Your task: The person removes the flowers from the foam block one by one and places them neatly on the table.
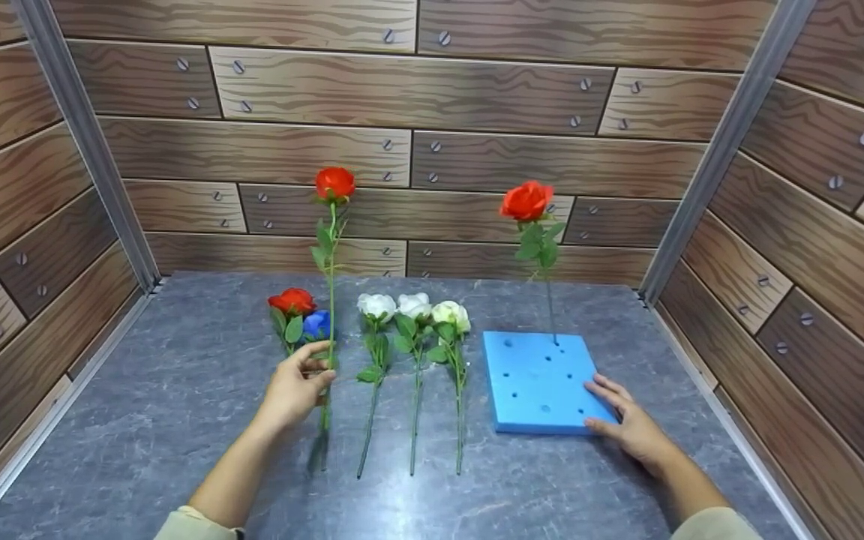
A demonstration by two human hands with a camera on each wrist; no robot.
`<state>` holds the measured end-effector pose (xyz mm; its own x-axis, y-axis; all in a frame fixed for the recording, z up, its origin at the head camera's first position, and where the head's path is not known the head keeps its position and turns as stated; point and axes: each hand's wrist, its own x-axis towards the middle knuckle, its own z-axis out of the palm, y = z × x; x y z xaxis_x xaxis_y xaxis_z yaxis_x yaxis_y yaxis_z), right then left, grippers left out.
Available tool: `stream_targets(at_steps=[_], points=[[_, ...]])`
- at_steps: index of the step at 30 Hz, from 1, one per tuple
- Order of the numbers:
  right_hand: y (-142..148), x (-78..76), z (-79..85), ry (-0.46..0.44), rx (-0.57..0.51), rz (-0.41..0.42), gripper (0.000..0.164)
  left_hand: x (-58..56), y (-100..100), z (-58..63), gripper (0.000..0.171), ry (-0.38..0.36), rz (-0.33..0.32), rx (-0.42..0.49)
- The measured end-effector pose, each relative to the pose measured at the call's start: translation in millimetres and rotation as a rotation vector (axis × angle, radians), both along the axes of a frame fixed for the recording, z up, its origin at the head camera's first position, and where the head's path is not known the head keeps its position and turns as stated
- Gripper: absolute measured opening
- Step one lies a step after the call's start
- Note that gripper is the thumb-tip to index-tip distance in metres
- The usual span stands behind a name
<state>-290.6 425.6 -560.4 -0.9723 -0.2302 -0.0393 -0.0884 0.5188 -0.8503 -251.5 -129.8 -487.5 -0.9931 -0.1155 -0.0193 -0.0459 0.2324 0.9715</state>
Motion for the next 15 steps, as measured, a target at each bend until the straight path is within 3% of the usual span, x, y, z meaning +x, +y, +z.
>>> stream_targets(at_steps=[8, 15], points=[[0.2, -0.2, 0.0, -0.021, -0.004, 0.002, 0.077, 10.0, -24.1, -1.3, 0.053, -0.090, -0.025, -0.058], [0.3, -1.0, 2.8, -0.055, 0.004, 0.004, 0.079, 14.3, -45.1, -6.1, 0.054, -0.109, -0.041, -0.075]])
